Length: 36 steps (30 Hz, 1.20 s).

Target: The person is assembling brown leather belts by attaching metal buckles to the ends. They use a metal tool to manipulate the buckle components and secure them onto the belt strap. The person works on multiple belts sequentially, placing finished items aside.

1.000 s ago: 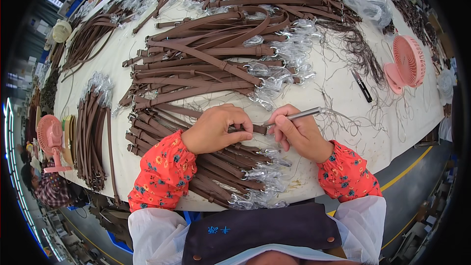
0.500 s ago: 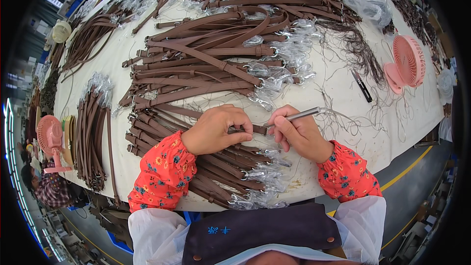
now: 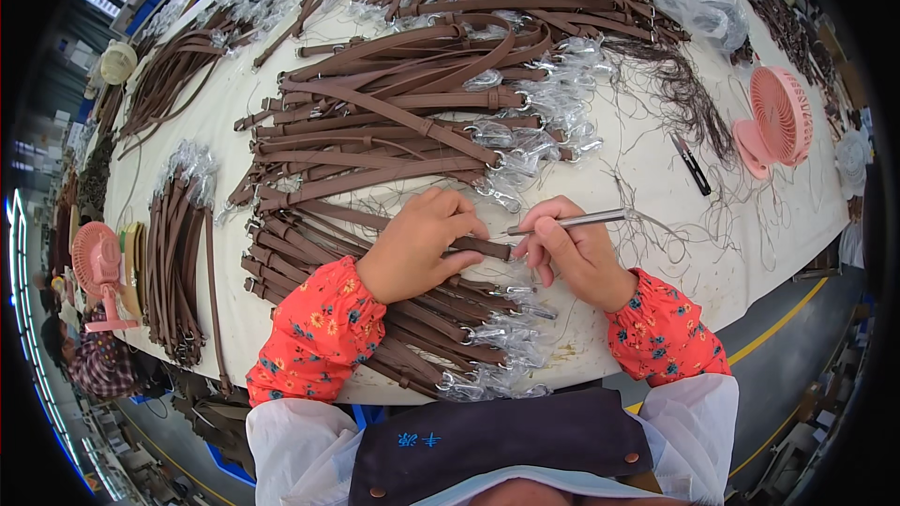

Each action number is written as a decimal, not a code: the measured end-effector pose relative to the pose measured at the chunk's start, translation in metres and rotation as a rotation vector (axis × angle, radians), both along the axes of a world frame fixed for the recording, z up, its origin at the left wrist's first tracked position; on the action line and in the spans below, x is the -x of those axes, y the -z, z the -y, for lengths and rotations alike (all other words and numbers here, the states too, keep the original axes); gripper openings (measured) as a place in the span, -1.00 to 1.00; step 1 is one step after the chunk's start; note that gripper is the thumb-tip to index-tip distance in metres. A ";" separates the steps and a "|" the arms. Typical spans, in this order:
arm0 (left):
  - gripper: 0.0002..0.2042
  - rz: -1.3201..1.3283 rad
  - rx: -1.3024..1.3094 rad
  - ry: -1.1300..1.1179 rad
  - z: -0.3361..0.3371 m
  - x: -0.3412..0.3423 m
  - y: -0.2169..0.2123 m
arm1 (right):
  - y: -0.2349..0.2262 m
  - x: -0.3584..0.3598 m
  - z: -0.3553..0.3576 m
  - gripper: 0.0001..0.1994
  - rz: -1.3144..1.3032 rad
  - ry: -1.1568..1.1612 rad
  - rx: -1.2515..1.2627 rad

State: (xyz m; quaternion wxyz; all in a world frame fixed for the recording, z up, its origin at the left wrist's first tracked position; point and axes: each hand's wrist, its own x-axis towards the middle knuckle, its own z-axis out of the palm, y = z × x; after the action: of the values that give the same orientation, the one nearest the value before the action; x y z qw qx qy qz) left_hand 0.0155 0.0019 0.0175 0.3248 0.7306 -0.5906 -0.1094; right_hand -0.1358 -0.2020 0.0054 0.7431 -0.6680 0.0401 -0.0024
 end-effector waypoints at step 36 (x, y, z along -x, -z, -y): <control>-0.89 -0.127 0.031 -0.063 0.014 0.014 0.017 | 0.003 -0.005 0.002 -0.71 0.165 0.089 -0.120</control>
State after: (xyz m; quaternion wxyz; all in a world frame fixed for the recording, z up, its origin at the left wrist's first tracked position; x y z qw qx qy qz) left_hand 0.0019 -0.0121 0.0002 0.3763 0.7354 -0.5470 -0.1360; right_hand -0.1310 -0.2036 0.0019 0.7817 -0.6173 0.0085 -0.0881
